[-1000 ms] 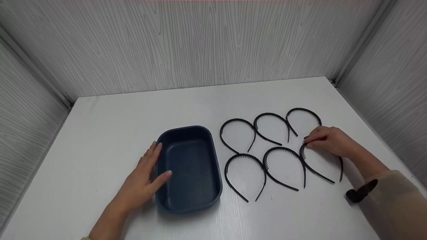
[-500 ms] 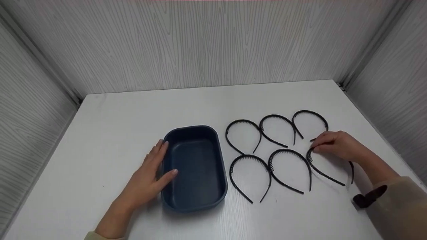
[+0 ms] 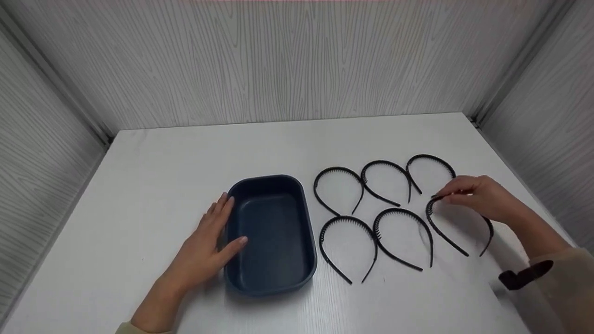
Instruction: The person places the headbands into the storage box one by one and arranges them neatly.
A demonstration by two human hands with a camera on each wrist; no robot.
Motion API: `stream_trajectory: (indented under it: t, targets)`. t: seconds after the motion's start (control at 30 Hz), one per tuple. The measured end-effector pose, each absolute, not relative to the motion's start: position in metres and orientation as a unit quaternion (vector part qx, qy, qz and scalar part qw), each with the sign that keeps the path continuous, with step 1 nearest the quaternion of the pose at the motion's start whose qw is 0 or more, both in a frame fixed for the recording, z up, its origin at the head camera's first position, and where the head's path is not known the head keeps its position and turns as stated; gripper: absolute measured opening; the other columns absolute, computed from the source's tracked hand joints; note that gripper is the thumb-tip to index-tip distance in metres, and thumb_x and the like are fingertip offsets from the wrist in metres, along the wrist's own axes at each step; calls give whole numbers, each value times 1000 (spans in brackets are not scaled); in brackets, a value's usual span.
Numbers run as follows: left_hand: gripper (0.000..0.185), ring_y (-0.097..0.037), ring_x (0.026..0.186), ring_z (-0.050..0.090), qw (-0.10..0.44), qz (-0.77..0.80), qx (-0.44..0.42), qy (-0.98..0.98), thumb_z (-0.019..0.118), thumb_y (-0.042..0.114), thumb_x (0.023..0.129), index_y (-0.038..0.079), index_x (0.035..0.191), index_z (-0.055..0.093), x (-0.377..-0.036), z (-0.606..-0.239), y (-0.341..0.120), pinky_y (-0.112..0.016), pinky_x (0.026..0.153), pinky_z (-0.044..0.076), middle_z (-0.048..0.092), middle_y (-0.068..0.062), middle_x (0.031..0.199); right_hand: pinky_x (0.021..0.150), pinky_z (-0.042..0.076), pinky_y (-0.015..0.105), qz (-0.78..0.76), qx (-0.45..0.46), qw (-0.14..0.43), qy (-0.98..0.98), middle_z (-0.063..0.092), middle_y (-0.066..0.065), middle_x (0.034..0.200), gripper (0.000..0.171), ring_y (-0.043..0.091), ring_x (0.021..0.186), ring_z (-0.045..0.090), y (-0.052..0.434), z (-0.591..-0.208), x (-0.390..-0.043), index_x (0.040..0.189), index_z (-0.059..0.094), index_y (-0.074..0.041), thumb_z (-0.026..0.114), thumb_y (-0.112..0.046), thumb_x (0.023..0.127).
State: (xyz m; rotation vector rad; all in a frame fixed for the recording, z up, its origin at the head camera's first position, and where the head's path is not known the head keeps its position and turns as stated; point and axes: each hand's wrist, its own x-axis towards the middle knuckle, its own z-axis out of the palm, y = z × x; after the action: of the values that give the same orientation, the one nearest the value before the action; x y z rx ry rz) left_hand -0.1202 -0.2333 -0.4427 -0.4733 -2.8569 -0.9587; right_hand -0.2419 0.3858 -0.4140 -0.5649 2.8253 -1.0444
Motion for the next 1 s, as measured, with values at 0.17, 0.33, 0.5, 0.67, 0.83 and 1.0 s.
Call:
stream_trajectory:
  t: [0.17, 0.33, 0.5, 0.67, 0.83, 1.0]
  targets:
    - [87, -38, 162, 15, 46, -320, -152, -934, 60, 53, 106, 19, 172, 17, -120, -444, -232, -60, 127, 16, 9, -5, 179, 80, 50, 16, -354, -195, 32, 914, 74, 3, 116, 20, 5, 100, 66, 369, -397, -241, 120, 82, -12, 74, -16, 102]
    - [86, -37, 161, 17, 55, -325, -151, -932, 60, 52, 106, 20, 172, 16, -120, -447, -233, -62, 125, 21, 9, -3, 179, 77, 53, 20, -368, -215, 24, 904, 73, 2, 115, 18, 9, 97, 66, 339, -377, -240, 118, 83, -16, 73, -19, 103]
    - [86, -31, 162, 16, 53, -332, -148, -930, 61, 51, 106, 22, 173, 15, -121, -448, -233, -62, 124, 23, 7, 2, 179, 76, 53, 22, -374, -237, 5, 897, 73, 0, 114, 16, 12, 99, 65, 304, -360, -241, 115, 84, -22, 74, -21, 103]
    - [86, -25, 163, 14, 44, -347, -143, -926, 63, 47, 106, 24, 173, 14, -122, -449, -232, -61, 125, 22, 5, 6, 178, 74, 51, 24, -389, -251, -10, 886, 73, -1, 111, 14, 14, 96, 64, 273, -350, -242, 113, 84, -24, 75, -21, 102]
    - [86, -25, 163, 14, 42, -363, -144, -920, 64, 44, 106, 25, 173, 14, -122, -451, -232, -62, 125, 22, 5, 7, 178, 73, 48, 25, -403, -266, -24, 875, 74, -3, 109, 14, 15, 92, 61, 245, -345, -242, 112, 85, -24, 77, -20, 101]
    - [85, -25, 163, 13, 41, -372, -143, -916, 64, 43, 106, 26, 173, 14, -122, -452, -232, -62, 125, 21, 4, 8, 178, 76, 50, 27, -421, -279, -24, 863, 74, -5, 108, 14, 15, 94, 62, 221, -343, -243, 112, 84, -24, 76, -20, 101]
